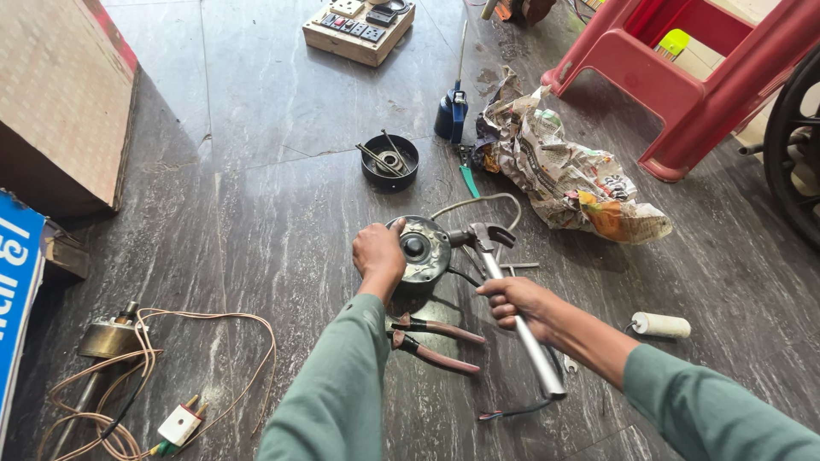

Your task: The person disassembles an electric motor by hand, removes a metal end cap, and uses a hammer to tap the rotor. They then apply oil with a blue oil can to the motor's internal windings and reassemble the end cap.

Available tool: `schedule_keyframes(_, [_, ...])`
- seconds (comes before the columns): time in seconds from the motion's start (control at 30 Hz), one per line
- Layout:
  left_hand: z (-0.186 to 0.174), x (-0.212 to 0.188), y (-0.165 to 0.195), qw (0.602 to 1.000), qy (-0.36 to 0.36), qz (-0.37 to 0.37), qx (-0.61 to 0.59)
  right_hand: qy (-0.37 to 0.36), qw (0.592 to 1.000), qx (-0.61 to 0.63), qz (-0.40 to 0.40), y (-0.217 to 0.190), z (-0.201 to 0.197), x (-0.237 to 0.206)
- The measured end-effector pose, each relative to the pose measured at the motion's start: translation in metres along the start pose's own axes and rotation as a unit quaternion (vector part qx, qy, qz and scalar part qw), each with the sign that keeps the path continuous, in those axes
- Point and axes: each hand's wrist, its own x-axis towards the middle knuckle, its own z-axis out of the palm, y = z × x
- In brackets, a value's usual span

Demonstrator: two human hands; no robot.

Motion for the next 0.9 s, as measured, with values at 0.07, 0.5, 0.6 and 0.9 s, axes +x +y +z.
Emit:
schedule_keyframes(0.07, [-0.001,0.003,-0.005,1.0,0.015,0.02,-0.004,-0.001,1.0,-0.003,-0.008,-0.003,-0.005,-0.003])
schedule_keyframes(0.5, [-0.001,0.014,-0.03,0.996,0.019,0.069,-0.059,0.015,0.998,-0.046,-0.026,-0.004,0.004,0.007])
schedule_keyframes(0.6, [-0.002,0.01,-0.033,0.994,0.016,0.082,-0.069,0.039,0.998,-0.031,-0.045,0.0,0.006,0.011])
schedule_keyframes(0.9, [-0.005,-0.003,-0.049,0.988,-0.05,0.109,-0.094,0.038,0.998,-0.05,-0.032,0.01,0.02,0.014])
